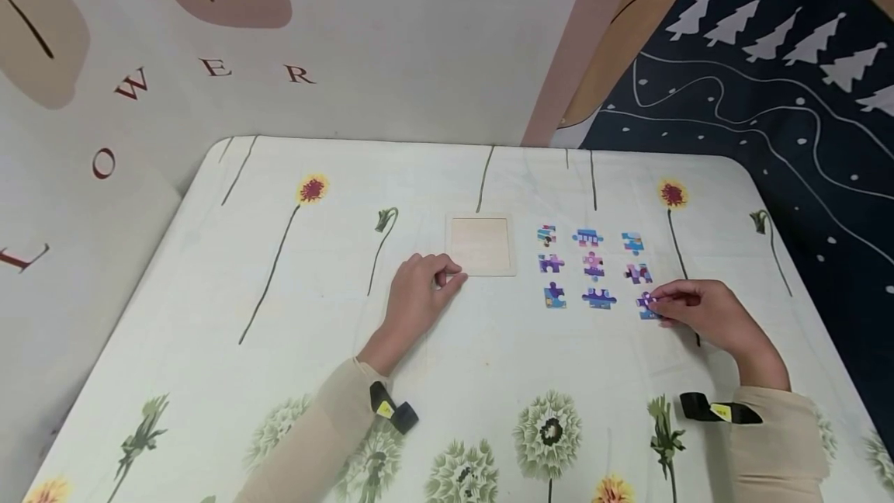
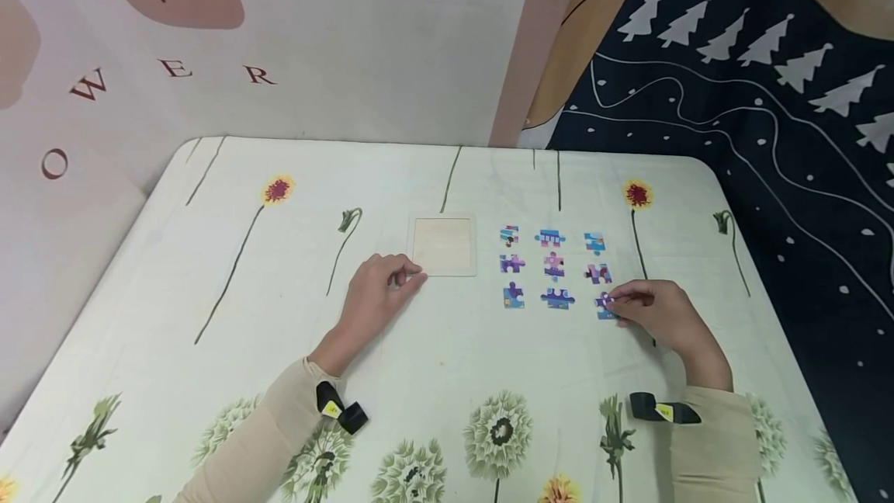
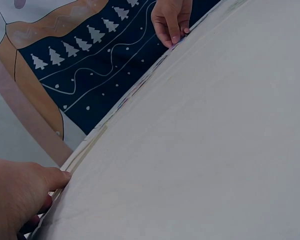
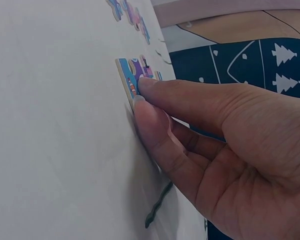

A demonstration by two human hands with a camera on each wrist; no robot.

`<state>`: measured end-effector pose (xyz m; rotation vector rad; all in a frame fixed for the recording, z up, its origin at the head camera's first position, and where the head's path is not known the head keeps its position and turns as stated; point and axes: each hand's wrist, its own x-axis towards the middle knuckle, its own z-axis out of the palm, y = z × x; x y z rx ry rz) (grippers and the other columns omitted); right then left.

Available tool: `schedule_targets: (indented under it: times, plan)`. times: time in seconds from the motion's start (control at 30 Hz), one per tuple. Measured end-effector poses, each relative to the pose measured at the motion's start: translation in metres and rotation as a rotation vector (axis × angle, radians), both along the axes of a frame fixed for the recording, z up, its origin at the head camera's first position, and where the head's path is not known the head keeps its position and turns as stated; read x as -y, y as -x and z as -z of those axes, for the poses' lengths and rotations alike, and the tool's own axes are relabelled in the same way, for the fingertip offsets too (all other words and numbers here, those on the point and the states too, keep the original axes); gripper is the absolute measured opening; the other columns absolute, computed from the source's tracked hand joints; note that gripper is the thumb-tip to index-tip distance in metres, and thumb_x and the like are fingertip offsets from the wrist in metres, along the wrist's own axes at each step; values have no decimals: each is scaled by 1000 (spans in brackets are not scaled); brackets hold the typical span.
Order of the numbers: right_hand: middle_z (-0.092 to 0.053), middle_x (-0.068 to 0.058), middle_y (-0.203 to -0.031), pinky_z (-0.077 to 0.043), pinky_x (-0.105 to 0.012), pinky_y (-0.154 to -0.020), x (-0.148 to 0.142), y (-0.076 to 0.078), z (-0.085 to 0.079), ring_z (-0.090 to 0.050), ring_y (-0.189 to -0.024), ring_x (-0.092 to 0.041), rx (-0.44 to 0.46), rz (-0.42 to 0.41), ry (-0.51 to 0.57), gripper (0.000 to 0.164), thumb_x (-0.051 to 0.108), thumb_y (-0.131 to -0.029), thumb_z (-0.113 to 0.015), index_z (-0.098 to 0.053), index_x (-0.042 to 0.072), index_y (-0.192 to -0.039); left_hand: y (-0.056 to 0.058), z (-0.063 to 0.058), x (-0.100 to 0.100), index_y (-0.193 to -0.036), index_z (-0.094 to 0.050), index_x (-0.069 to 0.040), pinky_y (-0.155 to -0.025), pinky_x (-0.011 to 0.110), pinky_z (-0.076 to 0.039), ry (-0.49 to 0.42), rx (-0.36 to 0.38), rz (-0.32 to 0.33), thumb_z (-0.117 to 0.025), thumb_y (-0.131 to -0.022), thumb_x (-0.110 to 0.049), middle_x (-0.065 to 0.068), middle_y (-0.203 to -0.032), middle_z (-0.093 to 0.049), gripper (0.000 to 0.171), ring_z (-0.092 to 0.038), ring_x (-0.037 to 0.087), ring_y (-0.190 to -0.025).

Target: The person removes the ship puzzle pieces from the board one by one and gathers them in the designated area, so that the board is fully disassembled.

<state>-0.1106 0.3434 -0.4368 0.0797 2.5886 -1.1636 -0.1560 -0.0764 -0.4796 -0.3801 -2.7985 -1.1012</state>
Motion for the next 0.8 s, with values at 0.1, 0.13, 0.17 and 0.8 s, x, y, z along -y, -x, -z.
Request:
schedule_targets:
  times: [0.1,0.13,0.17,0.8]
  plan:
    - [-74,-14,-97,-54,-23,-66,-1,0,1,-70,-72,-10,-1,0,-1,25,6,-100,-68,-69,-12,-118,0,0,0,-94,-79,-16,-68,32,-36,2,-1,1,-79,-93,-22,-8,-67,-55,6,-45,16,-69]
    - [-74,-13,-97,-54,-23,-66,-1,0,1,-70,-72,-10,-1,0,-3,25,6,-100,-67,-69,-12,-118,0,0,0,-94,-79,-16,-68,32,-36,2,-2,2,-79,-93,-22,-8,-68,-55,7,-45,16,-69]
    - [-74,-13,-96,-53,-23,-65,-1,0,1,-70,-72,-10,-1,0,-4,25,6,-100,-67,-69,-12,-118,0,0,0,-94,-79,-16,-68,32,-36,3,-2,3,-79,-93,-22,-8,-68,-55,7,-45,16,-69]
    - [-74,-12,-95,-53,-22,-66,-3,1,3,-69,-72,-9,-3,-2,3,25,6,-101,-66,-68,-12,-118,0,1,0,-95,-79,-16,-67,31,-36,6,-3,0,-79,-94,-23,-9,-68,-55,7,-44,15,-68]
